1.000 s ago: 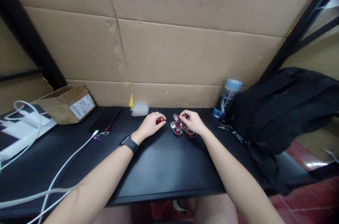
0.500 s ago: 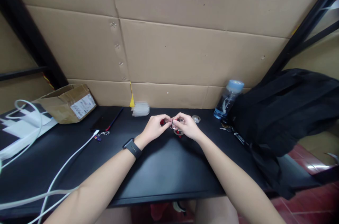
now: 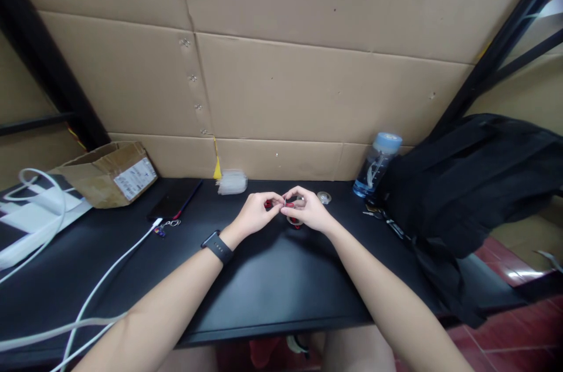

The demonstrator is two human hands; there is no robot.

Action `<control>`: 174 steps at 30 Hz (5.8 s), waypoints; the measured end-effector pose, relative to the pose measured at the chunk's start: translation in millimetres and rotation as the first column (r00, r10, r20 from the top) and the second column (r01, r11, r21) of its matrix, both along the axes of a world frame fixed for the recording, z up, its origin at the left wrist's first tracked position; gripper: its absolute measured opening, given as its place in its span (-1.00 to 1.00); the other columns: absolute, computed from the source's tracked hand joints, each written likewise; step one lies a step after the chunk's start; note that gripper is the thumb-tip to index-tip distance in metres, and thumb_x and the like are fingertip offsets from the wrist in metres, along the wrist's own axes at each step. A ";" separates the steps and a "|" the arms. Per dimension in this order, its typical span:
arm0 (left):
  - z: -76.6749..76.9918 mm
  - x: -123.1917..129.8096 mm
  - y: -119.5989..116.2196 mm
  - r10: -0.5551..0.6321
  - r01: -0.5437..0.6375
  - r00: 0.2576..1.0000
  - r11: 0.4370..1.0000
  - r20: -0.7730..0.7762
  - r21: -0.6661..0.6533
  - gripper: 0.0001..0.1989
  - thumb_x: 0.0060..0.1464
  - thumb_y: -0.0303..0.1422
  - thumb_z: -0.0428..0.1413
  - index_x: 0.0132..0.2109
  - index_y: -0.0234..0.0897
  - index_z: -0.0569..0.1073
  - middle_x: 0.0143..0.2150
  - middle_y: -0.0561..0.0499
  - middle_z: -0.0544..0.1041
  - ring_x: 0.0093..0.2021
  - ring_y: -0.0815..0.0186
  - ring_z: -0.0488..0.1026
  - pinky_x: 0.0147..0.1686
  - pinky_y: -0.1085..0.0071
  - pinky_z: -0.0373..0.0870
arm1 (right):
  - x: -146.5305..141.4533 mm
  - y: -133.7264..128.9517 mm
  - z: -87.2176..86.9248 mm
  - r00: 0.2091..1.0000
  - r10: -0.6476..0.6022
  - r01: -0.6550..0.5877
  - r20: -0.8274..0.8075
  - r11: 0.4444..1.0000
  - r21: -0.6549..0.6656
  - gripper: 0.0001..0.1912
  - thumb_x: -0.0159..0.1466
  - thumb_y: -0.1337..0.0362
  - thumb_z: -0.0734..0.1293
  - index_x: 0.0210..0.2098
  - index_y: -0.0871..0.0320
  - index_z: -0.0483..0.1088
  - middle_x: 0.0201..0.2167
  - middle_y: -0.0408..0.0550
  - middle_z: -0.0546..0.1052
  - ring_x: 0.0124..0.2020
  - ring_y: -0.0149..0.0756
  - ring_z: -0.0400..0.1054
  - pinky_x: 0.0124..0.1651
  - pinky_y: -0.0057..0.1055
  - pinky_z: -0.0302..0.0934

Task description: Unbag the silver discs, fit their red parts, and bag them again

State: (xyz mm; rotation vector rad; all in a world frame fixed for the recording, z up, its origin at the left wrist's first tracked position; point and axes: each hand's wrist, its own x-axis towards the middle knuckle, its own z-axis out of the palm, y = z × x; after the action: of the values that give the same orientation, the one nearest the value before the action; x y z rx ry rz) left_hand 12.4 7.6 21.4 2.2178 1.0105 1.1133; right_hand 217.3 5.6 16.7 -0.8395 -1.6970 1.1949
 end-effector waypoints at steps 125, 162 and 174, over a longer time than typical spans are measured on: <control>6.7 -38.8 23.5 0.426 -0.332 0.731 0.905 -0.534 0.268 -0.76 0.24 -0.27 0.05 -0.24 -0.19 0.60 -0.27 -0.03 0.66 -0.25 0.12 0.58 -0.36 0.35 0.29 | 71.5 43.0 -6.1 0.644 -0.664 0.447 0.381 0.730 0.517 -0.71 0.15 0.23 0.48 -0.14 0.19 0.57 -0.17 0.05 0.58 -0.23 -0.21 0.51 -0.06 -0.29 0.39; 3.9 -3.2 -1.4 0.073 0.023 0.922 0.970 -0.381 0.241 -0.84 0.29 -0.31 0.09 -0.24 -0.20 0.53 -0.30 0.02 0.58 -0.27 0.26 0.48 -0.21 0.36 0.34 | 55.1 32.9 0.5 0.741 -0.311 0.046 0.596 0.908 0.416 -0.81 0.26 0.31 0.40 -0.49 0.15 0.49 0.02 0.03 0.54 0.06 -0.10 0.37 0.15 -0.11 0.20; 1.5 9.1 -10.9 0.078 0.001 0.953 0.965 -0.293 0.262 -0.87 0.33 -0.30 0.09 -0.10 -0.21 0.50 -0.14 -0.07 0.57 -0.12 0.17 0.50 -0.07 0.27 0.40 | 8.4 1.8 6.0 0.989 0.035 -0.043 0.142 0.998 0.055 -0.62 0.30 -0.04 0.37 -0.42 0.14 0.36 -0.35 -0.10 0.57 -0.30 -0.28 0.47 -0.18 -0.36 0.34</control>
State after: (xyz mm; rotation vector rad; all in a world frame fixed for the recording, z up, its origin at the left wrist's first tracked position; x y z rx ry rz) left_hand 21.5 -3.3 22.9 2.6510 1.0852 0.9896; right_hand 225.7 7.4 22.7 -0.8768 -1.8613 1.1290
